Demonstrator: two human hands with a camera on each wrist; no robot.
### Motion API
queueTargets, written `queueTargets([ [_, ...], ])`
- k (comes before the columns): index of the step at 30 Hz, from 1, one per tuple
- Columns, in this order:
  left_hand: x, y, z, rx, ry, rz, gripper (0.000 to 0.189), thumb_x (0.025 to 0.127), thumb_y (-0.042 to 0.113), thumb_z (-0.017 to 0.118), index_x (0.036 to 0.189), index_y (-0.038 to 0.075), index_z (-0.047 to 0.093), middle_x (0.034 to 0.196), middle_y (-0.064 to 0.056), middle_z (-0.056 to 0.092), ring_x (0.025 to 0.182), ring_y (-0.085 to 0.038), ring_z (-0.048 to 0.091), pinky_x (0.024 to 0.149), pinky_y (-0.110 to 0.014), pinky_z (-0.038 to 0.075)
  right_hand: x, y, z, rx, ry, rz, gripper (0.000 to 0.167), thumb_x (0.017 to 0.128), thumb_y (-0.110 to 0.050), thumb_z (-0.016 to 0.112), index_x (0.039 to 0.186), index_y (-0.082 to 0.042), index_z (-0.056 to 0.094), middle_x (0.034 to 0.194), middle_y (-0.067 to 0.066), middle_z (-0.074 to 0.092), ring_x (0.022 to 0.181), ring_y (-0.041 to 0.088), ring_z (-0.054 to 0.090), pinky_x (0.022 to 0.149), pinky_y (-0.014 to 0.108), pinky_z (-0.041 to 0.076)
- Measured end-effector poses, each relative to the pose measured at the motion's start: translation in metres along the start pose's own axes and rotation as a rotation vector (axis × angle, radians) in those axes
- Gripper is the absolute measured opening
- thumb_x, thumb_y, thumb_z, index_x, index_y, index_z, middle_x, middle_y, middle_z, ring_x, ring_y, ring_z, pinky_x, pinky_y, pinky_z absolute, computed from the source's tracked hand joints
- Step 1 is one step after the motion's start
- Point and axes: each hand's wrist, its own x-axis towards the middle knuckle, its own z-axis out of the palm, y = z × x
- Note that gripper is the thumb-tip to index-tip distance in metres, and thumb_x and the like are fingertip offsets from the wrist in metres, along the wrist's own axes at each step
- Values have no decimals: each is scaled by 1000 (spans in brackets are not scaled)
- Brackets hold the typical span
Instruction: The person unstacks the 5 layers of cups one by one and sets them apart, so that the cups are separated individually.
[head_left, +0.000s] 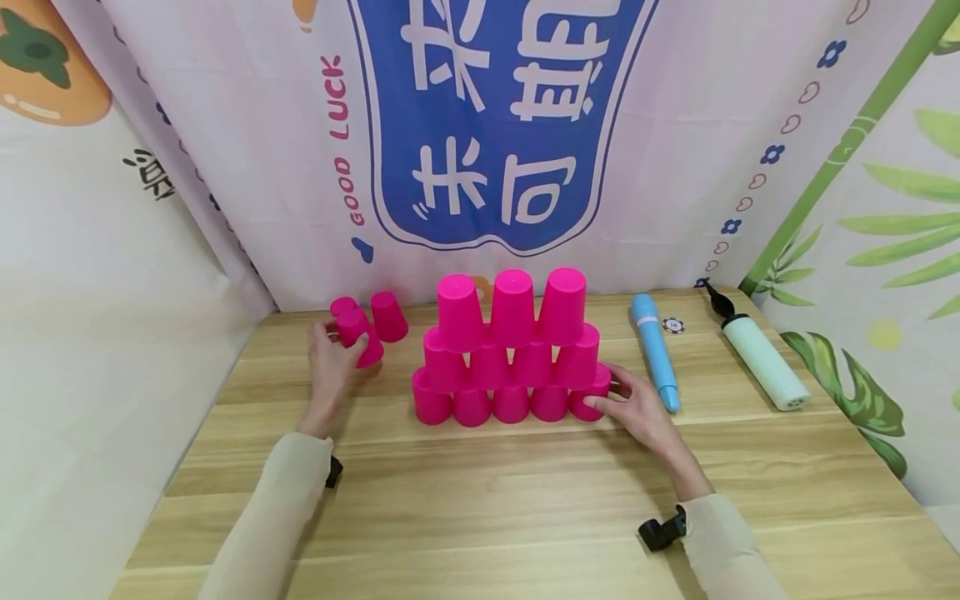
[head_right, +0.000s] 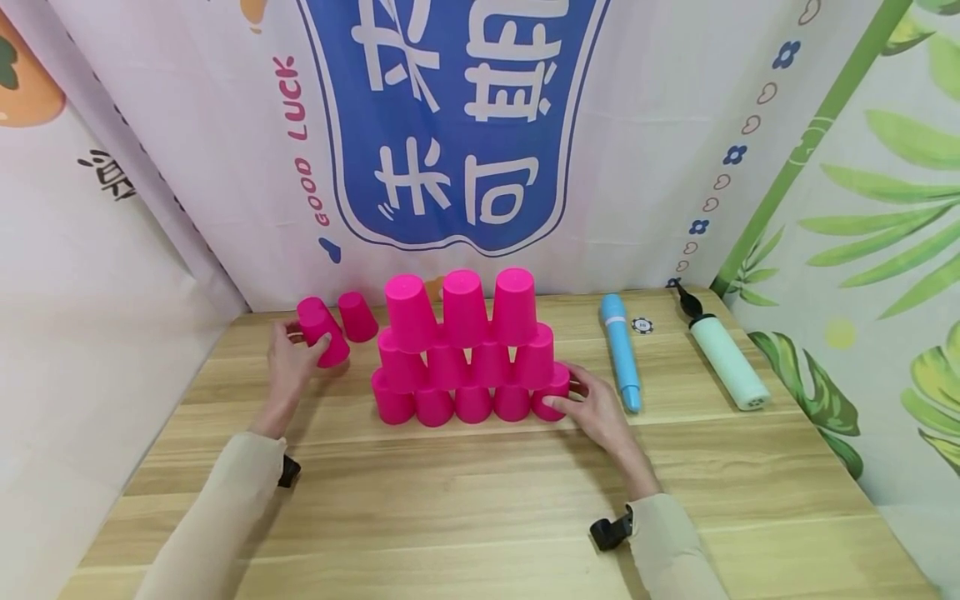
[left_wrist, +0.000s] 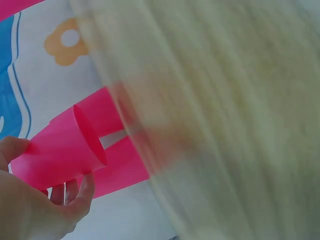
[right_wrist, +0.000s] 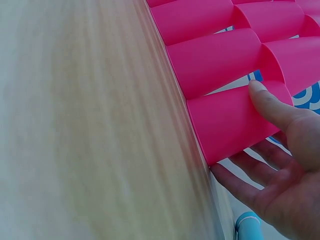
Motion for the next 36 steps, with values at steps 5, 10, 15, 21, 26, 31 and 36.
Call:
queueTargets([
  [5, 5, -7, 6, 10, 21, 7, 55, 86, 12, 69, 129, -5, 39, 122, -23, 45, 107, -34, 49, 93, -41, 43, 0, -1, 0, 6, 4, 4, 66, 81, -31, 77, 136, -5, 51, 129, 16, 57, 118, 37, 55, 95, 47, 48],
  [10, 9, -12, 9, 15, 36, -1, 53, 85, 10, 69, 127, -6, 39, 122, -24, 45, 106, -35, 48, 92, -41, 42, 0, -1, 0, 2, 2, 13, 66, 82, -32, 77, 136, -6, 50, 129, 16, 57, 119, 36, 55, 96, 46, 48],
  [15, 15, -16, 12, 31, 40, -11, 53, 86, 11, 68, 127, -5, 40, 124, -23, 45, 111, -35, 49, 95, -42, 42, 1, 0, 0, 12, 9, 6, 67, 81, -32, 78, 136, -6, 51, 129, 16, 57, 118, 36, 55, 96, 45, 48],
  [21, 19, -18, 14, 44, 42, -19, 51, 86, 9, 68, 126, -5, 39, 123, -23, 45, 114, -35, 48, 99, -42, 41, 1, 1, -1, 12, 16, 8, 66, 80, -32, 78, 135, -6, 52, 128, 15, 58, 117, 35, 56, 95, 44, 49],
  [26, 20, -18, 13, 51, 35, -25, 51, 86, 6, 67, 125, -6, 37, 123, -24, 44, 114, -36, 47, 100, -43, 40, 0, 0, -1, 12, 19, 9, 66, 80, -30, 79, 135, -6, 52, 128, 15, 58, 116, 35, 57, 94, 42, 49],
  [31, 19, -19, 14, 39, 28, -23, 51, 84, 2, 67, 124, -6, 35, 121, -24, 42, 113, -36, 46, 100, -44, 40, 0, 0, -1, 18, 18, 9, 67, 80, -29, 79, 136, -6, 51, 128, 16, 58, 116, 35, 57, 94, 42, 50],
  [36, 16, -16, 11, 53, -31, -26, 61, 83, 1, 67, 131, -7, 30, 130, -28, 36, 121, -40, 42, 105, -48, 37, 0, 0, -1, 17, 17, 4, 67, 80, -29, 79, 136, -5, 51, 128, 16, 58, 116, 36, 57, 94, 43, 50],
])
